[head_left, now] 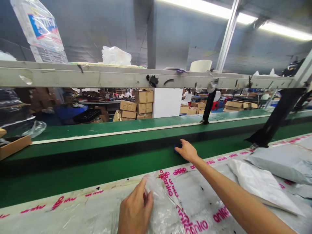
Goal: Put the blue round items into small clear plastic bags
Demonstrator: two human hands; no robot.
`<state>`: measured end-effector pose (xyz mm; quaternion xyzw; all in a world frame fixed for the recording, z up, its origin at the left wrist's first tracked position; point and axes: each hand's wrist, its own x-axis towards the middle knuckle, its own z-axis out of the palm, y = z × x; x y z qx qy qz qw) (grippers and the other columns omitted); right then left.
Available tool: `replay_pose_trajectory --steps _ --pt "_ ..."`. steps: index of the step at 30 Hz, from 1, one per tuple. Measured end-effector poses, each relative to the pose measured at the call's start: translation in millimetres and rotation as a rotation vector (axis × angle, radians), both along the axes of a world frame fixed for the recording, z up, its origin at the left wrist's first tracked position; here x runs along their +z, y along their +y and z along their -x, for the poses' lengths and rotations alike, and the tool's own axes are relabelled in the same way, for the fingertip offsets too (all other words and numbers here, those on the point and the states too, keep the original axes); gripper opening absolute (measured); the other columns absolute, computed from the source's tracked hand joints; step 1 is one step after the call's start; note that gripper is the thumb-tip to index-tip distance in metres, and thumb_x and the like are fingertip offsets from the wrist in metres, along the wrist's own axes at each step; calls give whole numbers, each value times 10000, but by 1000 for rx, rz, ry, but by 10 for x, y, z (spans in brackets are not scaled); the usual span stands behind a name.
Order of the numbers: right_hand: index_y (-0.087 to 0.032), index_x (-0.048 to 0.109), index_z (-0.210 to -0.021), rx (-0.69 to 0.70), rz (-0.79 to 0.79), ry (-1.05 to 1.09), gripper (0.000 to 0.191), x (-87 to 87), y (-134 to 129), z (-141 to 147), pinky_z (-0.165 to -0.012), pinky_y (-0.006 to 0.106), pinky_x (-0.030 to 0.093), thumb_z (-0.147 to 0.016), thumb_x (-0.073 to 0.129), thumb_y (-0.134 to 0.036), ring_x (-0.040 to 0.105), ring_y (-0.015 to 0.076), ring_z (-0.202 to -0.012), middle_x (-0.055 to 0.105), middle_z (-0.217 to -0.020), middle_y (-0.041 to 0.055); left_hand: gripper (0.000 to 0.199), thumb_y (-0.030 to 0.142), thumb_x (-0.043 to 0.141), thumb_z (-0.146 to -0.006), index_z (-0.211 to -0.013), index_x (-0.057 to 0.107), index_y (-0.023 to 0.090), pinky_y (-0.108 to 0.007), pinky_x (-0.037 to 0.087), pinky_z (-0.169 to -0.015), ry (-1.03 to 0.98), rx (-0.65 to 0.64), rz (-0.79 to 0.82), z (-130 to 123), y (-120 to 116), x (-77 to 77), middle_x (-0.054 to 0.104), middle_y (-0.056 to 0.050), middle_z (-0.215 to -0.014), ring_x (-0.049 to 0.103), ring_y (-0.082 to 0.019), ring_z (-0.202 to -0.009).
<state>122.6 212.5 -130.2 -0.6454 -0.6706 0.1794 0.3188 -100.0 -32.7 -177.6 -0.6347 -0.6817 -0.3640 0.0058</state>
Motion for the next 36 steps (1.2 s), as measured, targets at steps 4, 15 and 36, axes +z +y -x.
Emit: replay_pose_trajectory --steps 4,15,36 --pt "-87 497 -1429 110 16 277 634 182 -276 14 -1085 468 491 -868 644 -342 562 341 -1313 581 -1402 215 381 340 475 -1014 -1386 523 274 -283 495 -798 -15 0 -2 20 9 3 703 31 -912 680 -179 -798" --pt "-232 564 -1280 768 406 935 771 177 -1912 204 -1105 500 431 -670 901 -563 545 335 -1295 605 -1339 141 563 275 488 -898 -1444 519 141 -360 586 -829 -141 -97 113 65 1 96 739 -97 -1021 718 -267 -870" --pt "-235 530 -1239 661 -17 742 530 -288 -1893 361 -1158 567 398 -796 770 -400 536 302 -1306 562 -1383 125 598 213 439 -924 -1511 395 317 -336 572 -946 -233 -134 100 -112 -99 -17 694 -25 -1240 703 -211 -1008"
